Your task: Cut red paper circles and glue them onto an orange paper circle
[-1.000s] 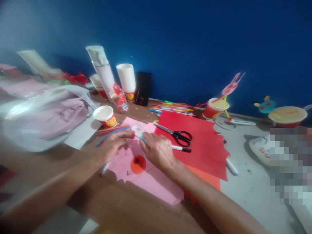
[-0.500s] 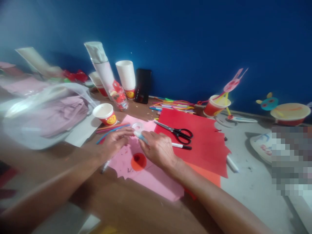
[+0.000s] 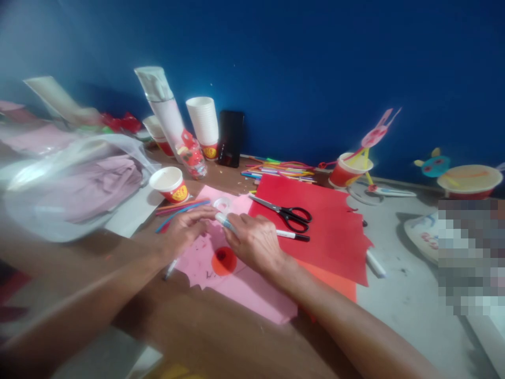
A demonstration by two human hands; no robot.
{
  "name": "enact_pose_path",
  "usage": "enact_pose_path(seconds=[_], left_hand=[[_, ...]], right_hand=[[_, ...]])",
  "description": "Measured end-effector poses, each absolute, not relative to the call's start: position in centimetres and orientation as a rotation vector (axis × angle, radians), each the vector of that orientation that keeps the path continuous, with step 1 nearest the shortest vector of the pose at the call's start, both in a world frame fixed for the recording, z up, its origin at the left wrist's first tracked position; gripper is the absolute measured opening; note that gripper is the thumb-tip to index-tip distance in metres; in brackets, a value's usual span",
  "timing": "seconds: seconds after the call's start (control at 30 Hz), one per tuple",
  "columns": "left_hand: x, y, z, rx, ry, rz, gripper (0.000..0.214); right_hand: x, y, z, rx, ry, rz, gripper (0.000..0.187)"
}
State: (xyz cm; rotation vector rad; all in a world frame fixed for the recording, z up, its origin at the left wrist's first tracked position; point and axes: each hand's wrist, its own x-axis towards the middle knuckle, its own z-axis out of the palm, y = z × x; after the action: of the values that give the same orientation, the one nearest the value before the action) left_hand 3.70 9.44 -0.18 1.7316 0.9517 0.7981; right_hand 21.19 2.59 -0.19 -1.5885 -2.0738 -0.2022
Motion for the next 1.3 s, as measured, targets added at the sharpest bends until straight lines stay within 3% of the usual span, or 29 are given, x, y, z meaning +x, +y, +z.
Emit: enact_pose_path(seconds=[0.83,0.97,1.17,1.3], left_hand=[[4.2,9.9,-0.3,1.313,1.014,0.824,0.013],[4.0,10.2,-0.2,1.161,1.01,0.828,0.012],[3.8,10.2,0.0,1.112,0.994,0.837,0.014],[3.7,10.1,0.0,1.131,0.992,0.832,0.014]], right_hand=[[21.4,2.8,0.4,-1.636,-2.128,-0.299,0.026],[22.2,3.1,0.7,-1.644,-2.077,-0.129,0.025],[23.5,4.1,1.4,-1.518,-1.64,0.539,0.023],[24.1,4.9,0.9,-1.427,-1.578,0.462,0.018]])
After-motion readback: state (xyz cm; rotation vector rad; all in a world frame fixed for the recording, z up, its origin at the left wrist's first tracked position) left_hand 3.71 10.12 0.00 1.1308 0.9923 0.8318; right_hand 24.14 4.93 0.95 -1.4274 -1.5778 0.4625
